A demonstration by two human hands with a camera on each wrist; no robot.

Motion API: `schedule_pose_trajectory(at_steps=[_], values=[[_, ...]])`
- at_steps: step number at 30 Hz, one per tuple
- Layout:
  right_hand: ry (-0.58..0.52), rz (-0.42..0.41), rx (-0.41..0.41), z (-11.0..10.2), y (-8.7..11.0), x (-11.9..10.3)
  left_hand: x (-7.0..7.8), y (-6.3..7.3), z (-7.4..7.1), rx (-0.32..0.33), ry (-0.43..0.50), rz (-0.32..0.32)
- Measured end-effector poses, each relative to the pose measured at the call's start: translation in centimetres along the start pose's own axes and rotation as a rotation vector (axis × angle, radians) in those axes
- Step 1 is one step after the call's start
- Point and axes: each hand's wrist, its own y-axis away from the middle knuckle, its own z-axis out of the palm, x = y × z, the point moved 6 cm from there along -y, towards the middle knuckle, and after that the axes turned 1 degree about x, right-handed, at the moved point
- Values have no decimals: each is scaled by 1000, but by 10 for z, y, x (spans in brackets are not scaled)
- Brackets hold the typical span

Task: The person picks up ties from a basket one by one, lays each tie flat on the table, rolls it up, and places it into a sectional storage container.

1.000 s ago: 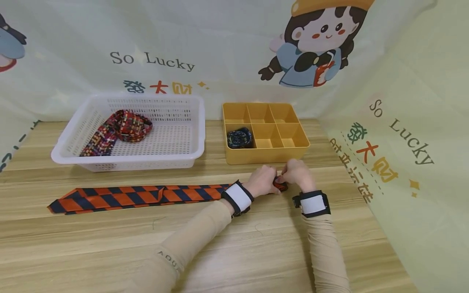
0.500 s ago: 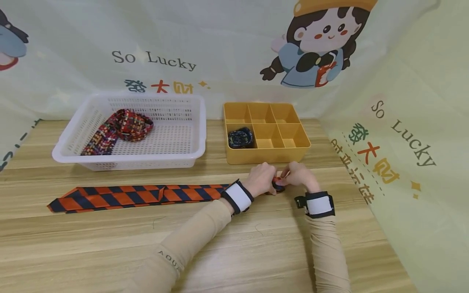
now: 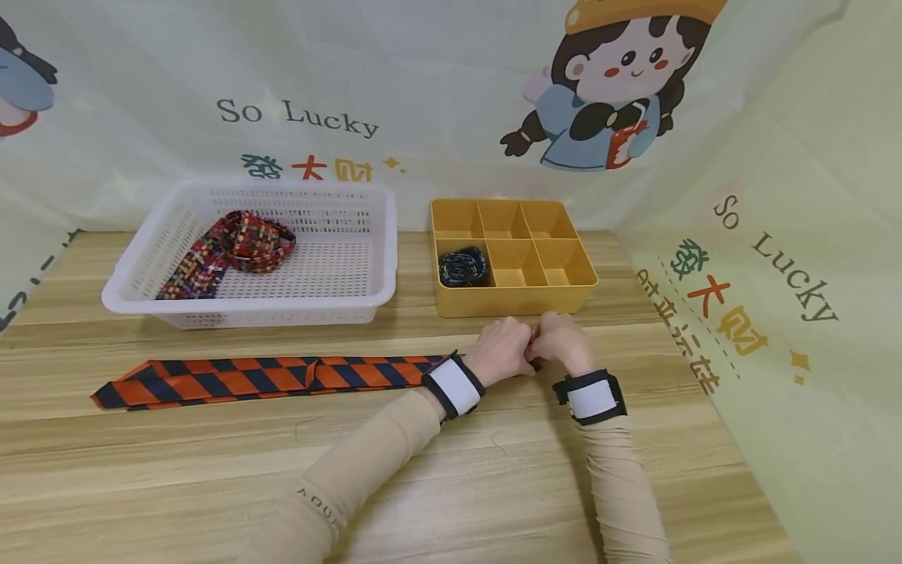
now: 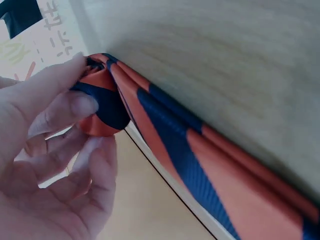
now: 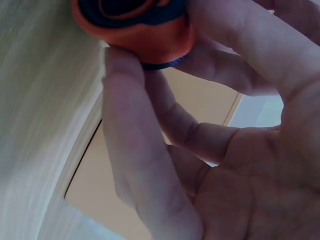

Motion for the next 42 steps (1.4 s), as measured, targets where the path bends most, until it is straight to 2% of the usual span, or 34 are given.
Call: schedule_pose_trajectory(at_steps=[4,8,11,17,23,26,31,34,37,42], values=[[-33,-47,2,0,0,0,-4,0,-1,-6,7,-32],[-168,-110,-38,2,1,4,-9,2,-1,-6,12,-52],[-236,-102,-56,5,0,5,-13,3,-2,-6,21,-53],[-135,-50,-7,6,-1,-3,-16,8,-4,-42,42,-17],[-30,-2,33,5,-1,-12,-17,8,-14,-19,133,-2],[-54,-21,20,5,-1,-12,-19,8,-15,-12,130,0],[-196,-89,-58,6,1,-8,-26,10,-16,-15,124,16],[-254,-78,-96,8,0,-7,-31,12,-16,-36,138,20],[-239,-68,-80,10,0,-11,-36,13,-15,-72,152,21],[-109,-49,-15,13,0,-21,-39,16,-16,-125,165,28]])
